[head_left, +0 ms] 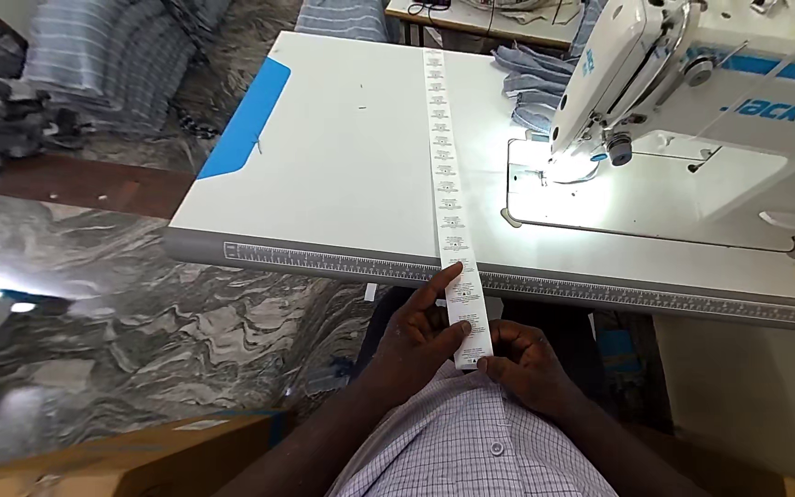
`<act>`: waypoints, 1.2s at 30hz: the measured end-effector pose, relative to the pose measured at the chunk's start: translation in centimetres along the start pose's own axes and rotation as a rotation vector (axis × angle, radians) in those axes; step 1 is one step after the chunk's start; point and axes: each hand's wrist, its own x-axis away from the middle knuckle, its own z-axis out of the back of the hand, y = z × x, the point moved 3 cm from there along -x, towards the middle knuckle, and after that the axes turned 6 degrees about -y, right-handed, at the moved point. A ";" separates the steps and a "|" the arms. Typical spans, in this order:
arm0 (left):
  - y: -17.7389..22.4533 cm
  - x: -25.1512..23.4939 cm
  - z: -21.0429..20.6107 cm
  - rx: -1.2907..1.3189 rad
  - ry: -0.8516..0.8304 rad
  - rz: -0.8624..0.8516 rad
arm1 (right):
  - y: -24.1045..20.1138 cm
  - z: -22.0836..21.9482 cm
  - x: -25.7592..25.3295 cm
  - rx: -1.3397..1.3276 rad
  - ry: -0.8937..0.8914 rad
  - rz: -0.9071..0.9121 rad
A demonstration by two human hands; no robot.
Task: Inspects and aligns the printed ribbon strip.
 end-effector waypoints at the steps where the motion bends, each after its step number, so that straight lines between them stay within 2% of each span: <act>1: -0.1 0.1 -0.1 -0.028 -0.015 -0.003 | 0.0 0.1 0.0 0.012 0.024 0.002; 4: -0.9 1.0 -0.7 -0.102 -0.062 -0.012 | -0.3 0.5 -0.2 0.033 0.112 -0.025; 9: -2.0 1.7 -0.9 -0.111 -0.109 -0.026 | -0.1 0.4 -0.7 -0.073 0.144 -0.048; 12: -1.4 1.2 -0.2 -0.047 -0.107 -0.036 | -0.3 0.1 -0.4 -0.055 0.100 -0.032; 17: 0.1 0.2 0.0 -0.028 -0.004 -0.004 | -0.3 -0.3 0.0 -0.032 -0.016 0.015; 24: -0.7 1.1 -0.8 -0.133 -0.030 -0.029 | -0.5 0.5 -0.2 0.021 0.137 -0.044; 27: -1.3 1.5 -1.0 -0.141 -0.064 -0.025 | -0.2 0.4 -0.6 -0.062 0.135 -0.063; 32: -1.7 1.5 -0.6 -0.076 -0.129 -0.026 | -0.5 0.2 -0.6 0.005 0.130 -0.044; 36: -0.8 0.8 0.1 0.015 -0.081 -0.004 | -0.6 -0.1 -0.1 0.001 0.075 -0.026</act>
